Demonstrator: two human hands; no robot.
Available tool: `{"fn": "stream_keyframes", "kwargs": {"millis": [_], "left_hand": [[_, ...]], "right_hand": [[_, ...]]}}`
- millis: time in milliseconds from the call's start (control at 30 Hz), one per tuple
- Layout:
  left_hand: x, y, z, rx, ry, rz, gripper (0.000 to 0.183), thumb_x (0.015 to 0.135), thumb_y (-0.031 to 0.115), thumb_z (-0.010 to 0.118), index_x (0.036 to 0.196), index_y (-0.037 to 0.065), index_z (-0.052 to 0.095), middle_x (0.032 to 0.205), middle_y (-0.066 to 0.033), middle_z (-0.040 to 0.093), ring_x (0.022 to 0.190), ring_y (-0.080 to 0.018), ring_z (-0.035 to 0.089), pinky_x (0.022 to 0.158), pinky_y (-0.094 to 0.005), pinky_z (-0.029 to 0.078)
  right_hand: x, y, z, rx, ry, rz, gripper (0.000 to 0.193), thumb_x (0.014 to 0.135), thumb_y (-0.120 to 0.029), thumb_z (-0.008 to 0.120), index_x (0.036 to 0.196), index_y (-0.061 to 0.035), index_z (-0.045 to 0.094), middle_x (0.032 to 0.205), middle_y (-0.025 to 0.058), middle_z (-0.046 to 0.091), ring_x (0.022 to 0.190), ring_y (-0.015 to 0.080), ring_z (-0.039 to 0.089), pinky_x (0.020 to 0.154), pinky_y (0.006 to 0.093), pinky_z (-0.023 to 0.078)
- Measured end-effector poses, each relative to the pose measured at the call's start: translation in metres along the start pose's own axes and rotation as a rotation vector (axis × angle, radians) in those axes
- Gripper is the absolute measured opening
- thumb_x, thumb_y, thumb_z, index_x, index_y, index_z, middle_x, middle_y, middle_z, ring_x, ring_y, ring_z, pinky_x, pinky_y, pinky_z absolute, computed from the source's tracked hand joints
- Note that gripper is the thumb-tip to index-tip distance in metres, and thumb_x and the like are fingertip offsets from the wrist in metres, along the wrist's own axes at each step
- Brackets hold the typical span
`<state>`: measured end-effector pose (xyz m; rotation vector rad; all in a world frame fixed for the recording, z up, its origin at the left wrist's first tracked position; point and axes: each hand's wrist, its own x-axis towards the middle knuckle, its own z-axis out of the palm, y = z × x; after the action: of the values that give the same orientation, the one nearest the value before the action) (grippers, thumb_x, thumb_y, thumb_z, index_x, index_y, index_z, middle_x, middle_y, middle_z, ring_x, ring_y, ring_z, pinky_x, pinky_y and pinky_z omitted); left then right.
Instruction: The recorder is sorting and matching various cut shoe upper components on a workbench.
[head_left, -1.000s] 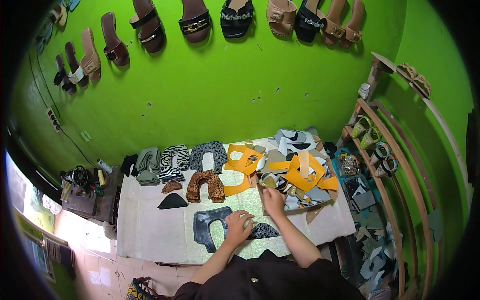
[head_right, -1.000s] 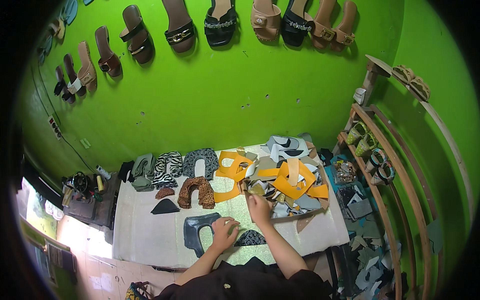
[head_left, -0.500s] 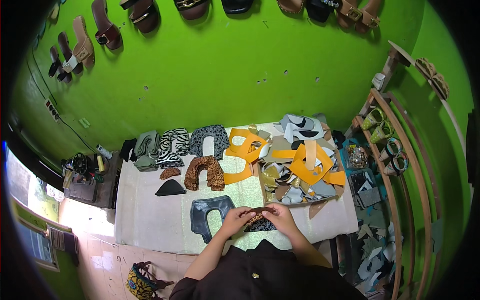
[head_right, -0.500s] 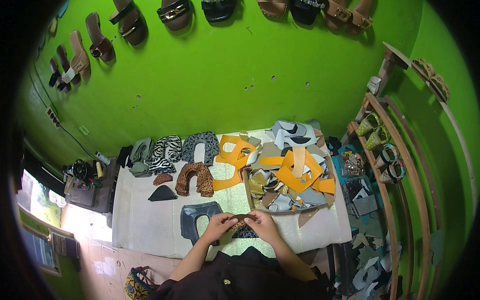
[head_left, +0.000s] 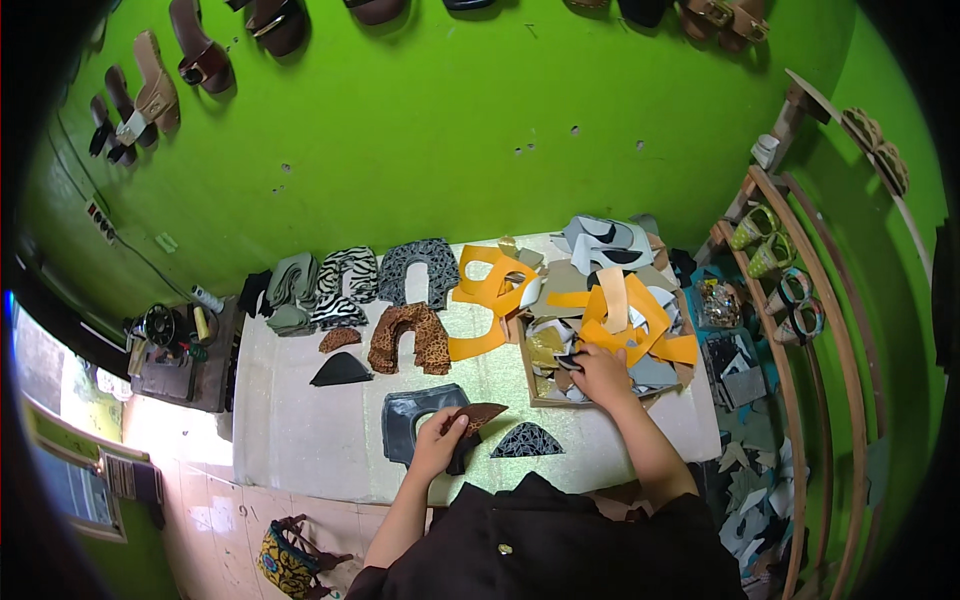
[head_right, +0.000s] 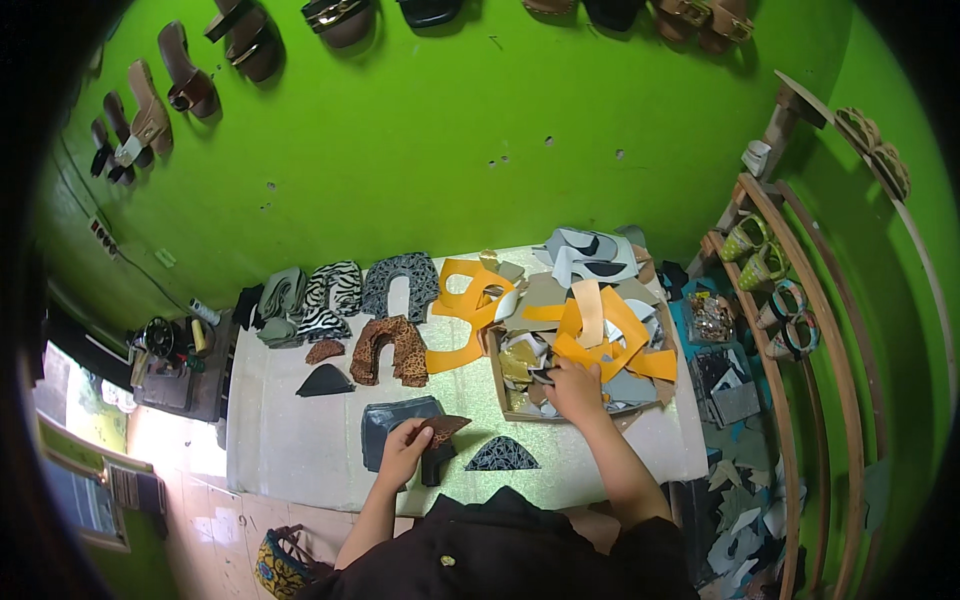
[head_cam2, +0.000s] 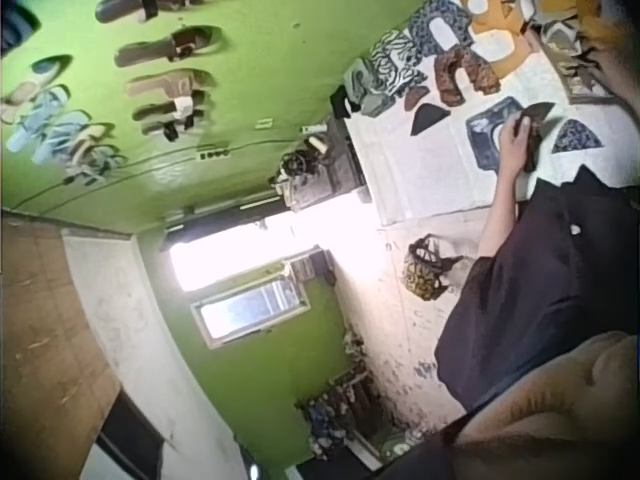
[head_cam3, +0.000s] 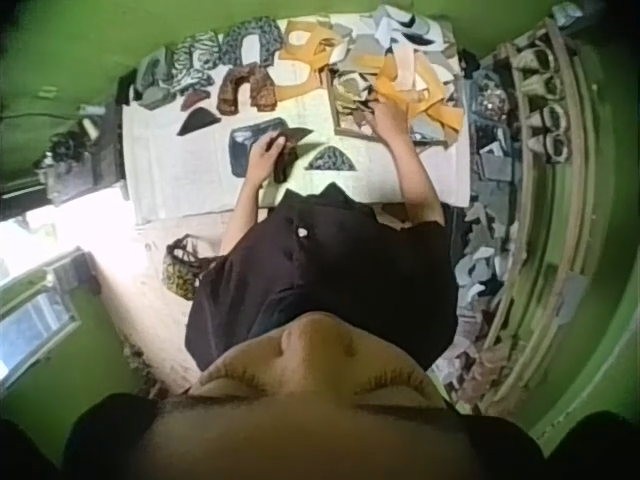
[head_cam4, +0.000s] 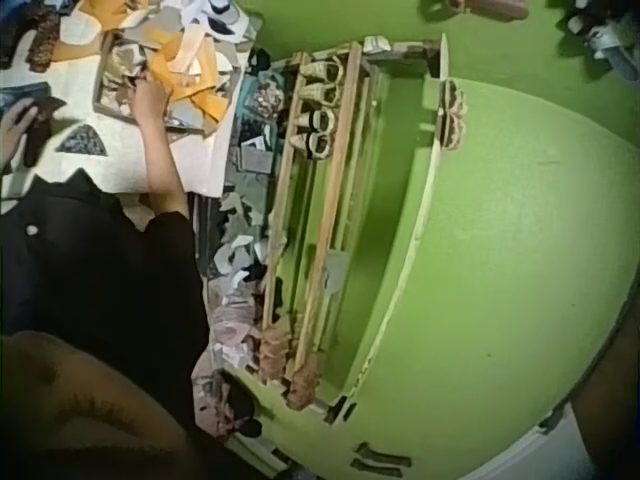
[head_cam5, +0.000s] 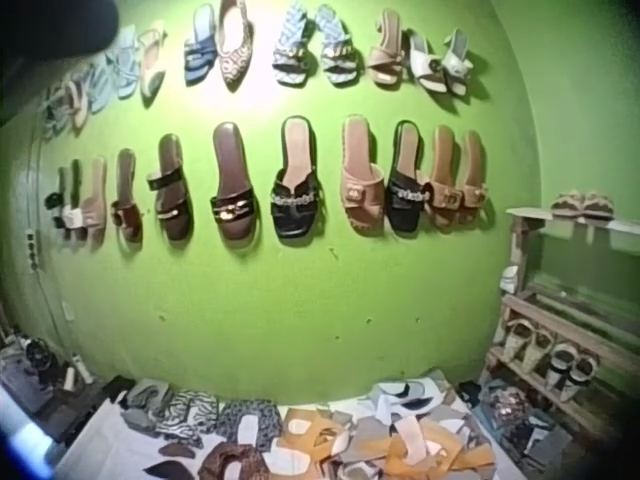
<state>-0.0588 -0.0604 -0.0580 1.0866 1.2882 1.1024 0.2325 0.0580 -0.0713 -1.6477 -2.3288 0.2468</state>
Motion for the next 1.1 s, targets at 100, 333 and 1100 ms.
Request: {"fn": "stream_keyframes", "kwargs": {"millis": [100,333,1100], "left_hand": [[-0.005,0.002,-0.005,-0.013,0.002,-0.008,0.019,0.091,0.017,0.054,0.098,0.000,0.060,0.083,0.0001,0.059,0.075,-0.0054,0.052,0.069,-0.0209,0.042],[-0.006,0.001,-0.001,0.000,0.022,0.018,0.020,0.091,0.017,0.054,0.099,0.000,0.060,0.084,0.0002,0.059,0.076,-0.0057,0.052,0.070,-0.0213,0.042],[0.006,0.003,-0.001,-0.129,0.014,0.126,0.023,0.092,0.007,0.049,0.115,0.002,0.048,0.089,-0.0062,0.059,0.074,-0.0068,0.055,0.065,-0.0234,0.050]], "right_hand": [[-0.008,0.000,-0.001,-0.071,-0.114,0.069,0.021,0.076,-0.031,0.062,0.075,-0.0122,0.071,0.100,0.0045,0.059,0.097,0.0220,0.054,0.079,0.0435,0.029],[0.009,0.001,0.012,-0.060,-0.123,0.206,0.021,0.075,-0.031,0.064,0.080,-0.0110,0.069,0.098,0.0056,0.061,0.096,0.0229,0.055,0.078,0.0433,0.030],[-0.015,-0.011,-0.106,1.430,0.013,0.084,0.039,0.077,0.007,0.058,0.115,0.0023,0.049,0.107,0.0096,0.054,0.098,0.0125,0.054,0.087,0.0252,0.044]]}}
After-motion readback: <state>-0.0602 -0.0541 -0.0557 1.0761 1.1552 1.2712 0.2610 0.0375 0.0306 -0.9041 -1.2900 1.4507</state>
